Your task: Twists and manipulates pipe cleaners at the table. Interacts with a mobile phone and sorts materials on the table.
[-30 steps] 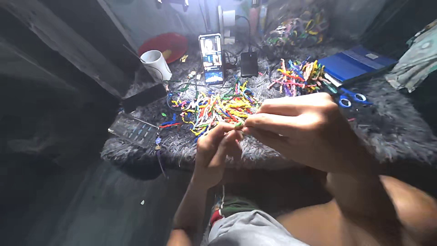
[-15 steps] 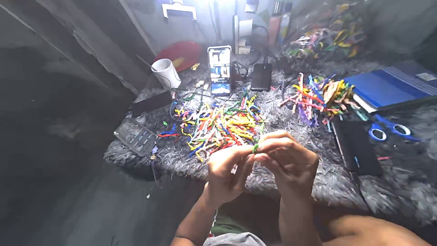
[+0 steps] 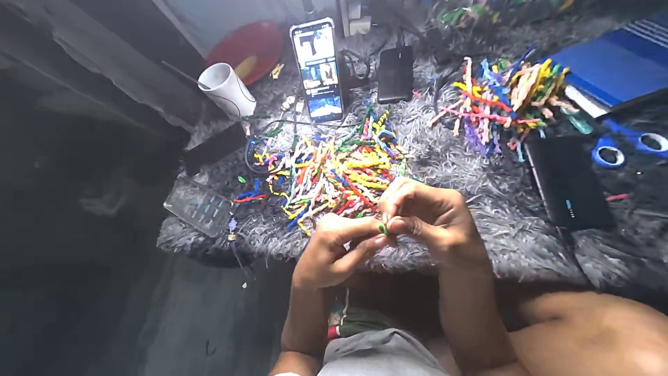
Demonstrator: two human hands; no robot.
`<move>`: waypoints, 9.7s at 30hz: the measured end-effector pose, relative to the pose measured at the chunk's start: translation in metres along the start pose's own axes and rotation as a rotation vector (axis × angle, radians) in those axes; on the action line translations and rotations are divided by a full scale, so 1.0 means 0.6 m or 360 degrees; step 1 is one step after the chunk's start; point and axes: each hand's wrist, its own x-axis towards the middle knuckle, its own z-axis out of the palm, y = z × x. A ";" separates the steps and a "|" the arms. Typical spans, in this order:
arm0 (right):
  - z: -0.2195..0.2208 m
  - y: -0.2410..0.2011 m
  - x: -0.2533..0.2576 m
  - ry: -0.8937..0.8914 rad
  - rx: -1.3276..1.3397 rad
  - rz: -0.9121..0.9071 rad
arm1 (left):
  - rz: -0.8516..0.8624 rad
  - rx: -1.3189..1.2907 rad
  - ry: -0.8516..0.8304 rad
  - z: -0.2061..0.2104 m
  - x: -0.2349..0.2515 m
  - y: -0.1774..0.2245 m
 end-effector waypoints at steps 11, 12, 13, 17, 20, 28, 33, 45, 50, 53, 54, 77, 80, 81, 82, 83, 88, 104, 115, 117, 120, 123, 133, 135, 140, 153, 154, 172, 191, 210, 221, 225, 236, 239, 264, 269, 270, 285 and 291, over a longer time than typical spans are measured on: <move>-0.006 -0.022 -0.005 0.0066 -0.0793 -0.0102 | 0.0084 0.1192 0.0391 0.025 -0.014 0.007; -0.015 -0.022 -0.006 0.0011 -0.0610 -0.0102 | 0.0111 0.0995 0.0366 0.027 -0.014 0.008; -0.022 -0.023 -0.006 -0.0047 -0.0492 -0.0127 | 0.0106 0.0726 0.0330 0.029 -0.014 0.009; -0.021 -0.023 -0.006 -0.0137 -0.0443 -0.0303 | -0.0073 -0.0197 0.0304 0.043 -0.014 0.012; -0.023 -0.020 -0.007 -0.0200 -0.0406 -0.0327 | -0.0038 -0.0354 0.0340 0.049 -0.014 0.006; -0.031 -0.011 -0.005 -0.0376 -0.0100 -0.0344 | 0.0002 -0.0628 0.0083 0.037 -0.012 0.000; -0.036 -0.018 -0.008 -0.0428 -0.0286 -0.0431 | -0.0156 -0.0951 0.0087 0.050 -0.011 -0.004; -0.032 -0.020 -0.010 -0.0265 -0.0362 -0.0348 | 0.0113 0.0071 0.0172 0.045 -0.015 0.000; -0.012 -0.031 -0.015 0.0052 -0.1033 -0.0327 | 0.0057 0.1379 0.0666 0.064 -0.012 -0.017; 0.002 -0.034 -0.016 0.0157 -0.1288 -0.0324 | -0.0167 0.1207 0.0670 0.072 -0.011 -0.019; 0.004 -0.033 -0.017 0.0177 -0.1288 -0.0339 | -0.0234 0.0951 0.0620 0.072 -0.011 -0.015; 0.010 -0.024 -0.009 0.0199 -0.0940 -0.0058 | 0.0007 0.0375 0.0825 0.056 -0.016 -0.006; 0.028 -0.020 -0.014 0.0158 -0.0677 -0.0111 | 0.0094 0.0481 0.0775 0.061 -0.019 0.001; 0.030 -0.019 -0.015 0.0168 -0.0611 -0.0129 | 0.0117 0.0507 0.0767 0.062 -0.020 0.004; 0.030 -0.018 -0.015 0.0168 -0.0550 -0.0157 | 0.0130 0.0541 0.0753 0.062 -0.022 0.007; 0.029 -0.016 -0.015 0.0160 -0.0508 -0.0195 | 0.0140 0.0588 0.0730 0.062 -0.023 0.010; 0.031 -0.020 -0.014 0.0208 -0.0466 -0.0322 | 0.0167 0.0715 0.0624 0.066 -0.018 0.025; 0.045 -0.013 -0.019 0.0487 0.0166 -0.0250 | 0.0119 0.0251 0.0336 0.070 0.002 0.022; 0.066 -0.030 -0.029 0.0417 0.0380 -0.0254 | -0.0310 -0.1941 -0.0116 0.093 -0.014 0.020; 0.057 -0.032 -0.026 0.0360 0.0250 -0.0273 | -0.0290 -0.1954 -0.0080 0.096 -0.014 0.020; 0.040 -0.040 -0.021 0.0281 0.0001 -0.0289 | -0.0208 -0.1562 0.0055 0.091 -0.013 0.021; 0.032 -0.042 -0.019 0.0273 -0.0165 -0.0302 | -0.0139 -0.1211 0.0185 0.085 -0.014 0.021; 0.046 -0.025 -0.013 0.0466 -0.0314 -0.0092 | 0.0200 0.0256 0.0687 0.076 -0.004 0.002; 0.046 -0.022 -0.011 0.0525 -0.0399 -0.0066 | 0.0316 0.0693 0.0824 0.077 -0.004 -0.006; 0.046 -0.017 -0.011 0.0516 -0.0402 -0.0055 | 0.0464 0.1160 0.0942 0.074 0.002 -0.008; 0.065 -0.003 -0.017 0.0475 0.0194 -0.0091 | -0.0031 -0.0568 0.0439 0.067 -0.003 0.010; 0.065 -0.004 -0.016 0.0452 0.0221 -0.0066 | -0.0113 -0.0891 0.0371 0.066 -0.003 0.012; -0.142 -0.083 0.059 0.0498 -0.2182 0.0812 | -0.0305 -0.1191 0.0692 0.066 -0.014 -0.025; 0.021 -0.018 0.003 0.0339 -0.0945 0.0060 | -0.0065 -0.0056 0.0875 0.083 -0.014 -0.029; 0.022 -0.004 0.003 0.0011 -0.0351 0.0046 | -0.0267 -0.1471 0.0499 0.042 -0.022 -0.028; 0.010 0.004 0.003 0.0006 -0.0044 0.0105 | -0.0280 -0.1748 0.0243 0.035 -0.023 -0.030; -0.006 -0.007 0.005 -0.0147 -0.0246 0.0093 | -0.0220 -0.0850 0.0238 0.017 -0.026 -0.024; 0.044 -0.040 -0.008 0.0163 -0.1974 -0.0293 | -0.0322 0.0741 0.0732 0.041 -0.014 -0.007; 0.053 -0.036 -0.008 0.0279 -0.1933 -0.0380 | -0.0412 0.0015 0.0764 0.041 -0.014 -0.005; 0.036 -0.043 -0.013 0.0064 -0.1823 -0.0659 | -0.0377 -0.0817 0.0843 0.020 0.005 -0.013; 0.027 -0.031 0.001 0.0096 -0.1601 -0.0463 | -0.0206 -0.0518 0.1040 0.016 0.013 -0.008; 0.025 -0.025 0.004 0.0125 -0.1461 -0.0389 | -0.0190 -0.0421 0.1025 0.020 0.015 -0.006; 0.025 0.005 0.009 0.0550 -0.0336 -0.0057 | -0.0189 -0.0331 0.0660 0.050 0.011 -0.015; -0.011 0.002 0.011 0.0247 0.0016 0.0121 | -0.0229 -0.0830 0.0256 0.025 0.006 -0.024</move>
